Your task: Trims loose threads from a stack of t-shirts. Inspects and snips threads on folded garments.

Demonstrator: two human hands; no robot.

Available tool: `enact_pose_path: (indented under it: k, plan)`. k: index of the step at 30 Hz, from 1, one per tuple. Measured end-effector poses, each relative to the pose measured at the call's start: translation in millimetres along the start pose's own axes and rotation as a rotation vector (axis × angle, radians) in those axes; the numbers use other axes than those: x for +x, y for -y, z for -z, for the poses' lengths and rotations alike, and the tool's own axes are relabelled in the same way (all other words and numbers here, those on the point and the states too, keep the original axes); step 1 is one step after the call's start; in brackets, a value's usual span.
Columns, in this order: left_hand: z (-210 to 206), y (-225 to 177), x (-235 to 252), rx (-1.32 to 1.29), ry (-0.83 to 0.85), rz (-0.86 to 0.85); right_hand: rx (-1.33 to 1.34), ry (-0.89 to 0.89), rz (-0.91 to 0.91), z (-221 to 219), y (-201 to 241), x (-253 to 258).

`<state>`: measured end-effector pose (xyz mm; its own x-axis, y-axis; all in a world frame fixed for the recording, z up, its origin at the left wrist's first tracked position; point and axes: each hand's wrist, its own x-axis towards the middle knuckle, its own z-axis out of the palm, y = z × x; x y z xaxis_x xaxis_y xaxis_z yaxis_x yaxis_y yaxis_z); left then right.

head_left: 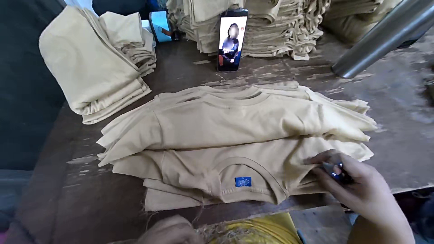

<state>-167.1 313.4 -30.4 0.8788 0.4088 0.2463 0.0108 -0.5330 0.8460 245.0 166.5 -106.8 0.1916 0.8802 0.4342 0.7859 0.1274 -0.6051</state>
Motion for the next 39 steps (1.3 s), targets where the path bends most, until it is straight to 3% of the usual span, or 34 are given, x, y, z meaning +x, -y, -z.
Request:
enact_pose_path:
  k: [1, 3, 5, 8, 11, 13, 17, 19, 22, 25, 28, 31, 35, 39]
  plan:
    - [-2.4, 4.8, 5.9, 0.025, 0.118, 0.013, 0.016, -0.011, 0.015, 5.2, 1.1, 5.1]
    - [-18.2, 14.8, 20.4, 0.197, 0.118, 0.035, 0.033, -0.047, 0.027, 21.2, -1.2, 18.5]
    - [-28.6, 26.0, 35.5, 0.502, -0.041, 0.057, 0.025, -0.113, 0.003, 39.1, -5.9, 39.3]
    - [-4.9, 42.5, 65.2, 0.841, -0.281, 0.131, -0.116, -0.201, -0.082, 46.8, -10.4, 85.5]
    - [36.0, 74.1, 89.3, 0.908, -0.269, 0.358, -0.227, -0.147, -0.155, 21.4, -26.1, 117.4]
    - [41.7, 81.7, 95.6, 0.887, -0.237, 0.434, -0.297, -0.066, -0.159, 6.8, -39.9, 120.9]
    - [-3.3, 56.7, 95.1, 0.878, -0.313, 0.27, -0.348, -0.159, -0.087, 16.5, -27.2, 92.0]
    - [-41.3, 40.8, 93.0, 0.81, -0.216, 0.193, -0.258, -0.224, -0.013, 15.5, -9.9, 70.5]
    - [-107.1, 33.4, 93.8, 0.639, 0.058, 0.032, 0.033, -0.153, 0.089, -2.7, 11.5, 36.6]
    - [-149.9, 36.7, 96.3, 0.471, -0.024, -0.105, 0.211, -0.065, 0.159, -27.0, 36.0, 9.9]
    - [-149.6, 34.6, 108.6, -0.149, -0.351, -0.054, 0.171, -0.146, 0.21, -49.9, 54.0, -7.4]
    - [-140.5, 31.6, 122.3, -0.522, -0.505, 0.032, 0.041, -0.242, 0.205, -67.8, 61.8, -12.9]
    - [-141.8, 31.2, 123.5, -0.591, -0.472, 0.028, -0.041, -0.271, 0.241, -76.1, 60.1, -9.3]
    - [-139.4, 29.8, 115.1, -0.452, -0.345, -0.058, -0.052, -0.291, 0.291, -76.4, 59.4, -7.7]
